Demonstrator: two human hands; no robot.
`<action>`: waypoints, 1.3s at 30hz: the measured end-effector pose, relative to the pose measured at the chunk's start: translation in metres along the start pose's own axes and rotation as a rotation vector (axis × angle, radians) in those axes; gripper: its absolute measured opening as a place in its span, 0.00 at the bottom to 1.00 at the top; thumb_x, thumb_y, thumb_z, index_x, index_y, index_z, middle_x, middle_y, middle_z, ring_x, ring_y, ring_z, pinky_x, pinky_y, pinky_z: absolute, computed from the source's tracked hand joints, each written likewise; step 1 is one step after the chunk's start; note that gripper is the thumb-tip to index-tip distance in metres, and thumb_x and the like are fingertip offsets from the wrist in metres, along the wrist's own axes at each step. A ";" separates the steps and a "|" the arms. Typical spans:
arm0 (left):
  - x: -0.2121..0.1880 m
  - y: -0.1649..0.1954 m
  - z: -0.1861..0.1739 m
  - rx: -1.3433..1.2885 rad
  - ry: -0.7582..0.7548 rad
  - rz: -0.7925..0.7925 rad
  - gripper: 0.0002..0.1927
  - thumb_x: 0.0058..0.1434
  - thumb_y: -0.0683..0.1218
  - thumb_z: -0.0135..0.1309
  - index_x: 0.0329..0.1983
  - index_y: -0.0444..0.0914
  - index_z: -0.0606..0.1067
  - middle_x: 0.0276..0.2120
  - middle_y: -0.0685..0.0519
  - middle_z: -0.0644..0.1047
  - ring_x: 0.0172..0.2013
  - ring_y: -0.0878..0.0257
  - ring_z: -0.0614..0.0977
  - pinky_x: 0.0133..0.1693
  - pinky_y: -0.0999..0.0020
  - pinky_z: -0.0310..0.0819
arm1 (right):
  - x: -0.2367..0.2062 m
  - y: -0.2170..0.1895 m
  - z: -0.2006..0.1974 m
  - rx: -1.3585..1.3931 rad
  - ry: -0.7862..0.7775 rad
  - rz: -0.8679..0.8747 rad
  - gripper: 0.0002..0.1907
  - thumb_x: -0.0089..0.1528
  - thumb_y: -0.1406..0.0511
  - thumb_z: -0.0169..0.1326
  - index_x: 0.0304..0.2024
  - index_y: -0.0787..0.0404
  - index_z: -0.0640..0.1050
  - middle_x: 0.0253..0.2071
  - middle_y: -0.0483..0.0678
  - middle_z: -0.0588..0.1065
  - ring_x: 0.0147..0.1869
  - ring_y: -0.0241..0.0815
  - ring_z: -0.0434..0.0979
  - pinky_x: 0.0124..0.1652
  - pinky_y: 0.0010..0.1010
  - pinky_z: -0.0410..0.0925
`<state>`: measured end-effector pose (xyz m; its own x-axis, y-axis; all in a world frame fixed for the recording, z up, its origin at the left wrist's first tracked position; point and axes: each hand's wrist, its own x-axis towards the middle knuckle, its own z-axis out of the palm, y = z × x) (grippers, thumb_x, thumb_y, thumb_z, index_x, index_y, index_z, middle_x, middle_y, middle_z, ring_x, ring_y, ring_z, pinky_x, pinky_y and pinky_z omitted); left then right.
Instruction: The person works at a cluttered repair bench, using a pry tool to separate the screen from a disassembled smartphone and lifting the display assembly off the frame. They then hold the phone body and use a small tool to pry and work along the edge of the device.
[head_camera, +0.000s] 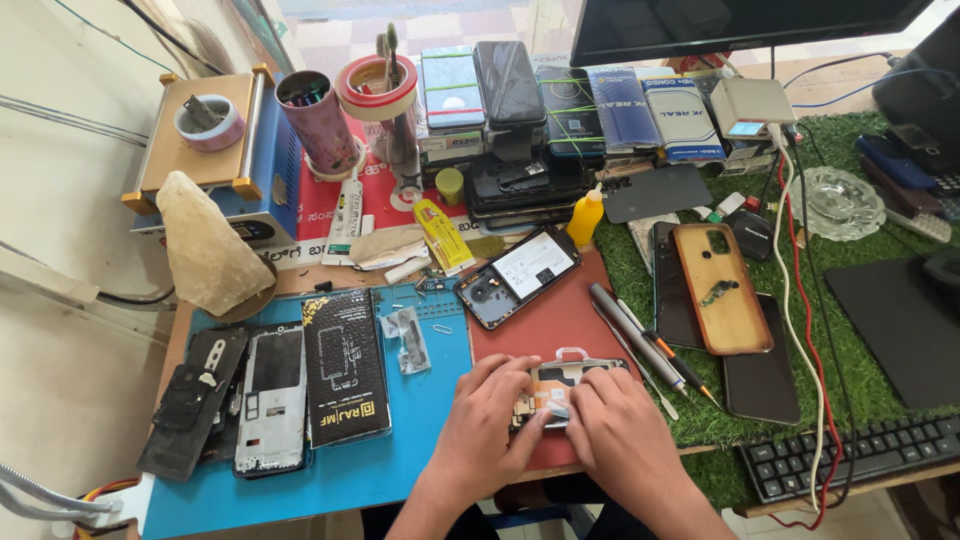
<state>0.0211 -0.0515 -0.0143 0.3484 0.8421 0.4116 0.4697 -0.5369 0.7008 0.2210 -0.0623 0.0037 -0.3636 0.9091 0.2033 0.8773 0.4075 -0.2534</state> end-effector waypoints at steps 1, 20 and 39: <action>0.000 0.000 0.000 -0.001 -0.001 -0.004 0.16 0.59 0.45 0.61 0.46 0.36 0.72 0.59 0.46 0.76 0.62 0.44 0.73 0.59 0.51 0.63 | 0.001 0.002 0.003 0.049 0.016 -0.011 0.09 0.54 0.66 0.58 0.35 0.66 0.76 0.38 0.53 0.73 0.46 0.54 0.72 0.48 0.43 0.66; 0.004 0.003 -0.004 0.028 -0.035 -0.032 0.20 0.58 0.47 0.61 0.52 0.36 0.74 0.61 0.47 0.74 0.63 0.46 0.71 0.60 0.51 0.61 | -0.012 0.023 0.006 0.502 0.273 0.081 0.10 0.54 0.68 0.57 0.38 0.64 0.77 0.46 0.52 0.75 0.52 0.51 0.76 0.52 0.39 0.69; -0.004 0.007 -0.002 0.220 -0.058 0.165 0.20 0.54 0.54 0.67 0.48 0.43 0.81 0.66 0.52 0.70 0.65 0.47 0.65 0.61 0.49 0.53 | -0.037 0.038 0.001 0.376 0.229 -0.058 0.09 0.54 0.68 0.59 0.38 0.61 0.79 0.54 0.48 0.77 0.68 0.54 0.71 0.62 0.43 0.64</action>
<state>0.0213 -0.0591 -0.0099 0.4776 0.7416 0.4712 0.5652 -0.6699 0.4814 0.2677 -0.0807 -0.0145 -0.2932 0.8585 0.4208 0.6671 0.4990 -0.5532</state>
